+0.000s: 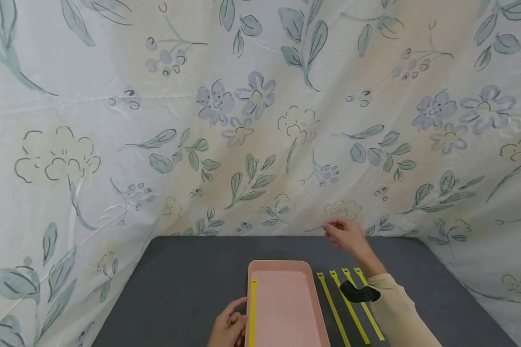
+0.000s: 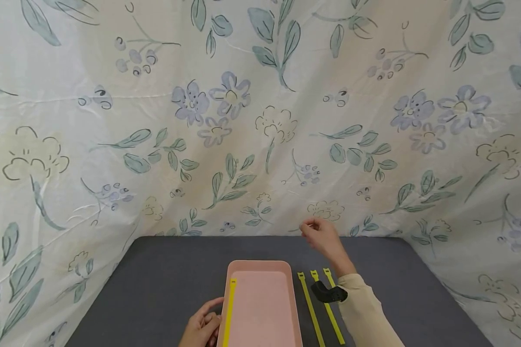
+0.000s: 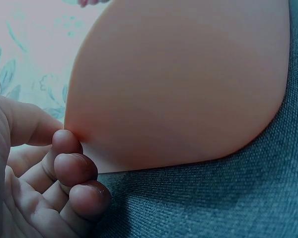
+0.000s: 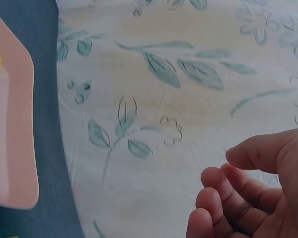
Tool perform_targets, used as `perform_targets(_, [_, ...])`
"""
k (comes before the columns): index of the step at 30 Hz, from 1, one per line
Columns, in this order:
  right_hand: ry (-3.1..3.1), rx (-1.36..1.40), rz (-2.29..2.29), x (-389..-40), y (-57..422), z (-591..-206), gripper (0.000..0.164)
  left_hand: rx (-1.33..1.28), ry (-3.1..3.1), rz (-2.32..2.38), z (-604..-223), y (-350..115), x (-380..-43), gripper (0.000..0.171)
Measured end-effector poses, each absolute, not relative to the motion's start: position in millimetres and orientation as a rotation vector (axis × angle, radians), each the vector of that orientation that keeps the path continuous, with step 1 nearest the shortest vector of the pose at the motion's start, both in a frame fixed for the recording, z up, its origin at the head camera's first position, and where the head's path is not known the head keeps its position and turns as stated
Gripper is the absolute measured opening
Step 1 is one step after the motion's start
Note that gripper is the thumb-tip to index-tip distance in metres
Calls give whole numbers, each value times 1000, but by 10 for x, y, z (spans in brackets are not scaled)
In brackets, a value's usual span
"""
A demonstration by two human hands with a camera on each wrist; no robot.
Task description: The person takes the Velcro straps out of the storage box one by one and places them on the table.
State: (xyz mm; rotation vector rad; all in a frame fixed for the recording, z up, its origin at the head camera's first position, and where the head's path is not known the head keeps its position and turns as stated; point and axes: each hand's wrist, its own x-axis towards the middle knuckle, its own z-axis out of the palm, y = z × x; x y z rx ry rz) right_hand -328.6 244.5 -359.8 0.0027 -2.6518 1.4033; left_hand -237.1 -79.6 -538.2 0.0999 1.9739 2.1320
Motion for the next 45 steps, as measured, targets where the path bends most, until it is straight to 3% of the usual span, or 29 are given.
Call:
perform_targets(23, [-2687, 148, 1551, -3318, 1726, -3592, 25, 101, 1961, 2142, -5369, -782, -2364, 49])
perform_targets(37, [-2663, 306, 1711, -3271, 1472, -3834, 20, 121, 1952, 2134, -5357, -784, -2373, 48])
perform_targets(45, [-2691, 253, 1749, -3199, 1351, -4043, 20, 111, 1973, 2129, -5364, -799, -2370, 48])
